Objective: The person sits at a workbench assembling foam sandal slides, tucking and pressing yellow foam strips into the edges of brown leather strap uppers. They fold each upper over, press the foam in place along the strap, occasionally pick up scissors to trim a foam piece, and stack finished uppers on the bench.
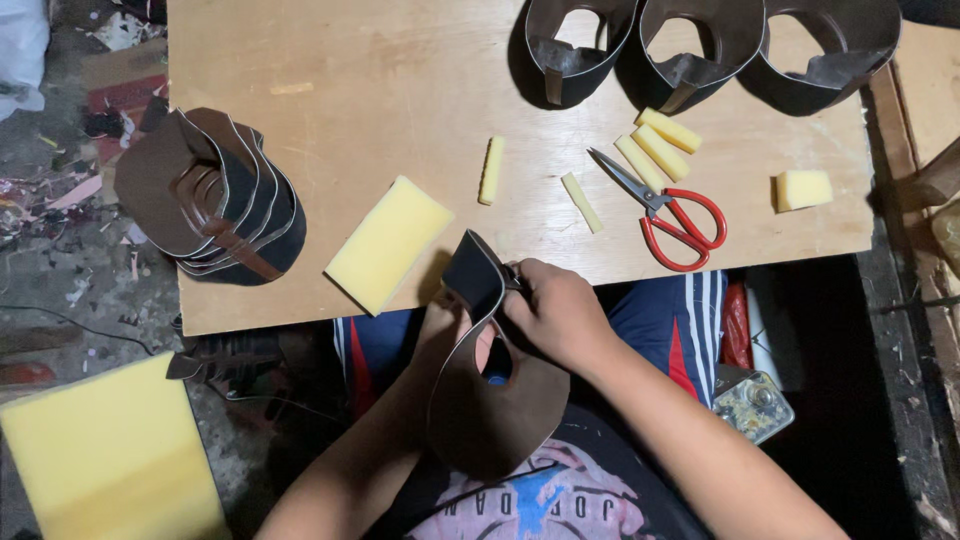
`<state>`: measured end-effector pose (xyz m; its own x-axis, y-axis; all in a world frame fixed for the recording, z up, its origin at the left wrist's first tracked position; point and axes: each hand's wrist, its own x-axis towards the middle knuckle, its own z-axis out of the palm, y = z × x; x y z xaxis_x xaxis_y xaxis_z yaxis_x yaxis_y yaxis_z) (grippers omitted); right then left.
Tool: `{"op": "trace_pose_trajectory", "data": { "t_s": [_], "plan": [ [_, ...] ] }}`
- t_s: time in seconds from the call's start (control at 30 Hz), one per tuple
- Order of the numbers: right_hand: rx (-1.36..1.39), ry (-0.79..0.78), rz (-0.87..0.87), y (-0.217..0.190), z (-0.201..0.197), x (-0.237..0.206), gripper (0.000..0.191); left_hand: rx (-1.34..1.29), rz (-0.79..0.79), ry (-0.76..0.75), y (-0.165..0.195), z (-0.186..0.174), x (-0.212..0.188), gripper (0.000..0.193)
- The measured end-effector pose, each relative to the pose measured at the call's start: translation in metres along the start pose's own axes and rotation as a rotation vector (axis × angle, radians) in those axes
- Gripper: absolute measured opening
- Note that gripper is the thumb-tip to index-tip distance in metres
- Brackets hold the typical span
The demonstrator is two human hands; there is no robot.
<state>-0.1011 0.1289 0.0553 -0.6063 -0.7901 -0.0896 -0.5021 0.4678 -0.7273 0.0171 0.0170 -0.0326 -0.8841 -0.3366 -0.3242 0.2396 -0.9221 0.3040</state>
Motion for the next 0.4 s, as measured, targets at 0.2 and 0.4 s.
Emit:
{"op": "trace_pose_trajectory", "data": {
  "t_s": [0.2,0.4],
  "plan": [
    [0.131,0.048,-0.061,0.010,-0.009,-0.010,0.035,0.408,0.071,-0.081,-0.007,0.001,-0.009,0.030],
    [0.216,0.101,-0.108,0.034,0.004,-0.015,0.028,1.417,0.581,-0.072,0.009,0.027,-0.023,0.023]
  ]
}}
